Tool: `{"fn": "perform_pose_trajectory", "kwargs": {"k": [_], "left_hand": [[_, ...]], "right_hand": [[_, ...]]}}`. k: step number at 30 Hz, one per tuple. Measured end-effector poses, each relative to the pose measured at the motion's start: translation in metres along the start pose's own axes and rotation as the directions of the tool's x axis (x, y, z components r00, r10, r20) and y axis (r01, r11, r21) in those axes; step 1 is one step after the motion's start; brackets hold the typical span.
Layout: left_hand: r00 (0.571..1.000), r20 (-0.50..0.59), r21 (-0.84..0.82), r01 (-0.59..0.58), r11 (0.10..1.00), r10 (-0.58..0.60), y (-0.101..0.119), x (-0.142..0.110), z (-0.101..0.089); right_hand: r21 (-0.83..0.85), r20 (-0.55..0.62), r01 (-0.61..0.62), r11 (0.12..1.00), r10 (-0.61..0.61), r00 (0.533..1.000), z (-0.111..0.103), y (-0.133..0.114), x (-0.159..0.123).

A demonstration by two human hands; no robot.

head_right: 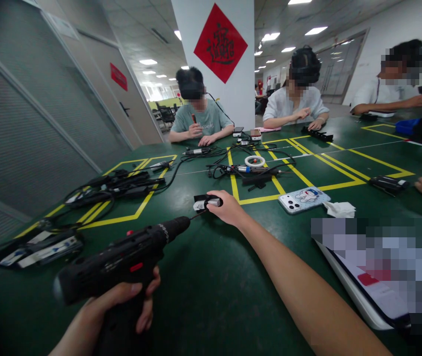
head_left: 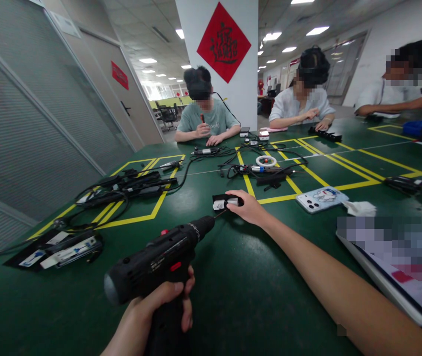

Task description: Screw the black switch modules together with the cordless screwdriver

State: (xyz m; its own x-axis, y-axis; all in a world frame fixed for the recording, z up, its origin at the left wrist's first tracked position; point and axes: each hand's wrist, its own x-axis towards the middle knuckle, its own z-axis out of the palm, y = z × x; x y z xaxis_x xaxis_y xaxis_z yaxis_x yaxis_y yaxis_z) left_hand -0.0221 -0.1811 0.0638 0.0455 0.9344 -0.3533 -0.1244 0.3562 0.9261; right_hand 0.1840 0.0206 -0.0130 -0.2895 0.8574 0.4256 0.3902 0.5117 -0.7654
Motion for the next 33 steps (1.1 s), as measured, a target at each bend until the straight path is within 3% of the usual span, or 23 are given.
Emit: {"fn": "perform_pose_trajectory", "kwargs": {"k": [18, 33], "left_hand": [[0.999, -0.02, -0.007, 0.032, 0.999, -0.032, -0.0015, 0.0005, -0.0015], [0.998, 0.046, -0.034, 0.044, 0.998, -0.043, -0.0028, 0.0018, -0.0064]], "right_hand": [[-0.007, -0.008, 0.005, 1.0, -0.005, 1.0, 0.0015, 0.0018, 0.0009], [-0.001, -0.006, 0.001, 1.0, -0.001, 1.0, 0.001, 0.0016, 0.0006]]}}
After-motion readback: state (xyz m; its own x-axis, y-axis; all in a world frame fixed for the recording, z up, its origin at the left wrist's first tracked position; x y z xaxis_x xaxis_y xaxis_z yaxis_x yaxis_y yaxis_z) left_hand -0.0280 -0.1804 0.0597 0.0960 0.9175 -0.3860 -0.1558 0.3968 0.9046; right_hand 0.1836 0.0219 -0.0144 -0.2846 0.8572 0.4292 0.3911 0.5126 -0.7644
